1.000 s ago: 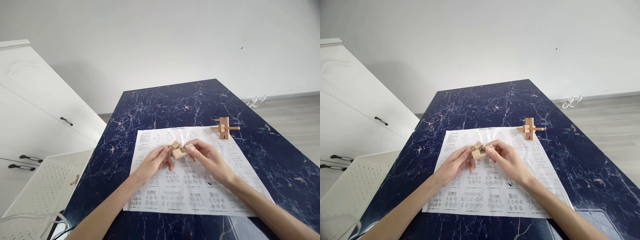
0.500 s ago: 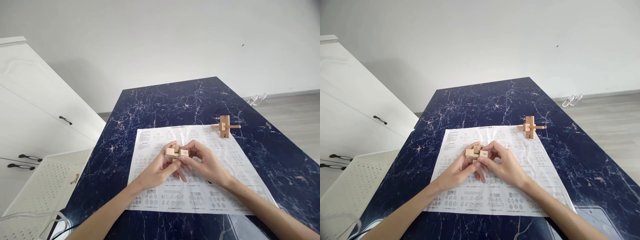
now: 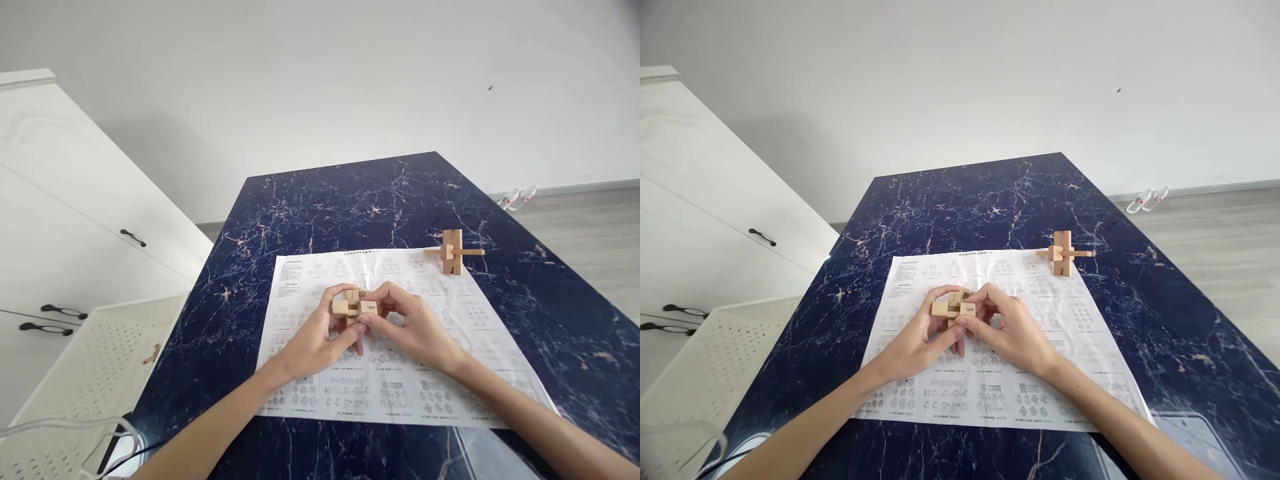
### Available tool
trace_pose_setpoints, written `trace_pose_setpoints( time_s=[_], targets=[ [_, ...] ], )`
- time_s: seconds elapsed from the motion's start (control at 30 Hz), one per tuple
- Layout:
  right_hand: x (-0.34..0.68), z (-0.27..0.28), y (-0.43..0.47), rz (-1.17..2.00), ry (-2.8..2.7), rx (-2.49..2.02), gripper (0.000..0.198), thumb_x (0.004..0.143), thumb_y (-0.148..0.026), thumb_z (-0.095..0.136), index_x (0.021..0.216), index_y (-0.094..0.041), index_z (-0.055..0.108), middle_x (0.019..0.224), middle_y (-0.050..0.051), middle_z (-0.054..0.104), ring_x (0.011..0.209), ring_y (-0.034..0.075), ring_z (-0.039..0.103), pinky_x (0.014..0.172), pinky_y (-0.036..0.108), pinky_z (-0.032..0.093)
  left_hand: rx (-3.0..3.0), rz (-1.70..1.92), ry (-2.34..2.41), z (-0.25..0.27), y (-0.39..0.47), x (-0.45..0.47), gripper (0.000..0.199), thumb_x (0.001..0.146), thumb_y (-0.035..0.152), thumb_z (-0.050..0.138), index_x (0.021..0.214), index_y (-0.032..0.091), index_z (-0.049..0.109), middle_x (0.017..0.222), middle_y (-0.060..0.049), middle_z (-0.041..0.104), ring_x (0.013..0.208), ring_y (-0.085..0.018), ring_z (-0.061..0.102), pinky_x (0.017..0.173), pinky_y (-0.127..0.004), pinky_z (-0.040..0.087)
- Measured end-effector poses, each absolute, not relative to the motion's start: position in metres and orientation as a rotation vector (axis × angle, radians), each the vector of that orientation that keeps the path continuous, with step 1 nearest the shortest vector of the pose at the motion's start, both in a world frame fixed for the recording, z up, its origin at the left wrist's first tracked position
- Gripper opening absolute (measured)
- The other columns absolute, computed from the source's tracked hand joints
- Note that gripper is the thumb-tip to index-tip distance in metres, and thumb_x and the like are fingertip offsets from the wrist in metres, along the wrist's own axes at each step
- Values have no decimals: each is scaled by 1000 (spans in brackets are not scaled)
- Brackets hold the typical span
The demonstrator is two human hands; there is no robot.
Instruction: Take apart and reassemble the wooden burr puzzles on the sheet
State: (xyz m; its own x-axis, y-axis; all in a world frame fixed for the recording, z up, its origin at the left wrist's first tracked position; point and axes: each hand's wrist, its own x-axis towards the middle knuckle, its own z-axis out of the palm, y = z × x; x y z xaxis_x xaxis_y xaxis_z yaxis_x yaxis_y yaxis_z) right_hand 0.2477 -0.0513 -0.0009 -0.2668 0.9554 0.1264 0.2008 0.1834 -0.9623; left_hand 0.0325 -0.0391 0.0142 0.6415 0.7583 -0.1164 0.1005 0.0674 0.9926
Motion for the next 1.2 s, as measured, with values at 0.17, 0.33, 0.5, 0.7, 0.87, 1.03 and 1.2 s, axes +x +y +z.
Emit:
trace_pose_setpoints(
  time_s=[0.17, 0.33, 0.5, 0.7, 0.87, 1.03, 1.2],
  targets=[
    [249, -2, -50, 1096, -1666, -1167, 24, 100, -48, 70, 96, -26, 62, 75, 1, 72, 68, 19, 67, 61, 32, 50, 1494, 598, 791, 17, -41, 32, 51, 107, 37, 62, 150, 26, 37, 114, -7, 65, 83, -15, 68, 83, -38, 59],
    [251, -2, -49, 1143, -1681, -1150, 27, 103, -52, 65, 101, -25, 64, 83, 4, 76, 73, 21, 69, 64, 34, 49, 1524, 609, 759, 12, -42, 30, 54, 107, 45, 62, 151, 28, 37, 131, -13, 60, 90, -18, 66, 77, -36, 59],
    [253, -3, -49, 1203, -1719, -1117, 33, 104, -56, 62, 99, -24, 63, 84, 3, 73, 72, 19, 63, 63, 33, 46, 1657, 704, 829, 12, -42, 29, 37, 114, 52, 40, 132, 21, 50, 95, -4, 62, 77, -16, 59, 74, -33, 52],
    [252, 4, -51, 1394, -1713, -1024, 40, 104, -61, 60, 92, -23, 62, 73, -1, 59, 63, 15, 48, 57, 30, 38, 1818, 713, 849, 7, -43, 25, 34, 114, 50, 39, 126, 21, 52, 67, 7, 42, 56, -12, 38, 59, -29, 36],
    [251, 5, -51, 1518, -1675, -1041, 47, 103, -67, 57, 84, -24, 57, 64, -3, 53, 57, 14, 42, 53, 29, 33, 1728, 653, 836, 13, -42, 26, 32, 114, 50, 40, 120, 22, 52, 67, 7, 42, 55, -11, 37, 56, -27, 32],
    [251, 0, -48, 1374, -1573, -1122, 49, 109, -64, 46, 84, -24, 56, 64, -2, 57, 56, 15, 50, 56, 31, 42, 1384, 644, 826, 22, -37, 34, 38, 111, 56, 46, 123, 22, 54, 81, 2, 53, 67, -13, 47, 62, -27, 41],
    [253, -9, -43, 763, -1664, -1339, 28, 108, -50, 55, 108, -24, 64, 100, 9, 69, 82, 23, 64, 70, 37, 53, 1106, 696, 763, 16, -29, 32, 47, 106, 62, 55, 124, 18, 58, 82, 3, 51, 62, -9, 42, 61, -26, 38]
  ],
)
